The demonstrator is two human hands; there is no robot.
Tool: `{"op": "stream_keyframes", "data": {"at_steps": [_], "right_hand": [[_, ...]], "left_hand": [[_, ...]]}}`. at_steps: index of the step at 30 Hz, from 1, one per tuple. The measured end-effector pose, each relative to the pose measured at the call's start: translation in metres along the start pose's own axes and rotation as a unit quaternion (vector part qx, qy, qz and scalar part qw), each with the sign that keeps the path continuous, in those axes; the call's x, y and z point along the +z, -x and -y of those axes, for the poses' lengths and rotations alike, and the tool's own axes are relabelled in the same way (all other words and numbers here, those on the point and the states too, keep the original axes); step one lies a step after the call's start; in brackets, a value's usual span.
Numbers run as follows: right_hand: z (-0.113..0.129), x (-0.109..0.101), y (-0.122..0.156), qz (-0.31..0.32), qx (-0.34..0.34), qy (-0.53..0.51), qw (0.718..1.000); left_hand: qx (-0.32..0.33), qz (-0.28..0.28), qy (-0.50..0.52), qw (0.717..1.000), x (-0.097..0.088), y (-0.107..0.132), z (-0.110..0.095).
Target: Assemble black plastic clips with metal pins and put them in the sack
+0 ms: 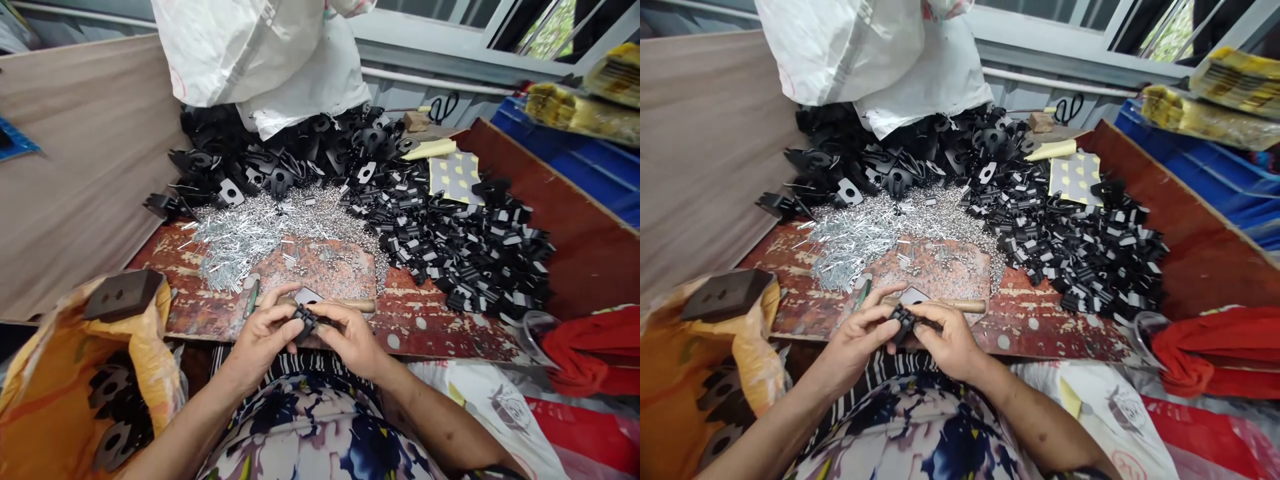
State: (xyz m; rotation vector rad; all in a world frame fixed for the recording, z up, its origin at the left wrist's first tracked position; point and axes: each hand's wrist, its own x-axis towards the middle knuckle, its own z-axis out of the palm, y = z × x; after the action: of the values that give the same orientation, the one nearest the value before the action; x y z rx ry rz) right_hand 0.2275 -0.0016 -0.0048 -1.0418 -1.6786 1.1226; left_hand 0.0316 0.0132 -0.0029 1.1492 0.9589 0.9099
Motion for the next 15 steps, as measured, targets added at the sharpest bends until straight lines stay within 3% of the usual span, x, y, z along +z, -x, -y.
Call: {"op": "stream_keyframes", "data": {"at_steps": [3, 5, 7, 10, 12, 15], "right_hand": [[-0.005, -0.028, -0.018, 0.029, -0.003, 0.146, 0.989], [-0.015, -0.048, -0.035, -0.033, -0.012, 0.306, 0.951], [-0.028, -0.062, -0.051, -0.072, -0.020, 0.437, 0.896], [-0.043, -0.070, -0.066, -0.020, -0.039, 0.515, 0.856], [-0.047, -0.072, -0.068, 0.004, -0.061, 0.510, 0.858], [-0.047, -0.079, -0.068, -0.013, -0.049, 0.413, 0.909]], "left_hand": [[-0.005, -0.025, 0.001, 1.000, -0.003, 0.000, 0.003], [-0.011, -0.054, 0.008, 0.998, -0.005, 0.001, 0.005], [-0.017, -0.064, 0.015, 0.998, -0.007, 0.003, 0.006], [-0.032, -0.047, 0.028, 0.998, -0.009, 0.006, 0.009], [-0.041, -0.048, 0.038, 0.997, -0.011, 0.008, 0.011], [-0.052, -0.062, 0.043, 0.996, -0.017, 0.009, 0.015]]}}
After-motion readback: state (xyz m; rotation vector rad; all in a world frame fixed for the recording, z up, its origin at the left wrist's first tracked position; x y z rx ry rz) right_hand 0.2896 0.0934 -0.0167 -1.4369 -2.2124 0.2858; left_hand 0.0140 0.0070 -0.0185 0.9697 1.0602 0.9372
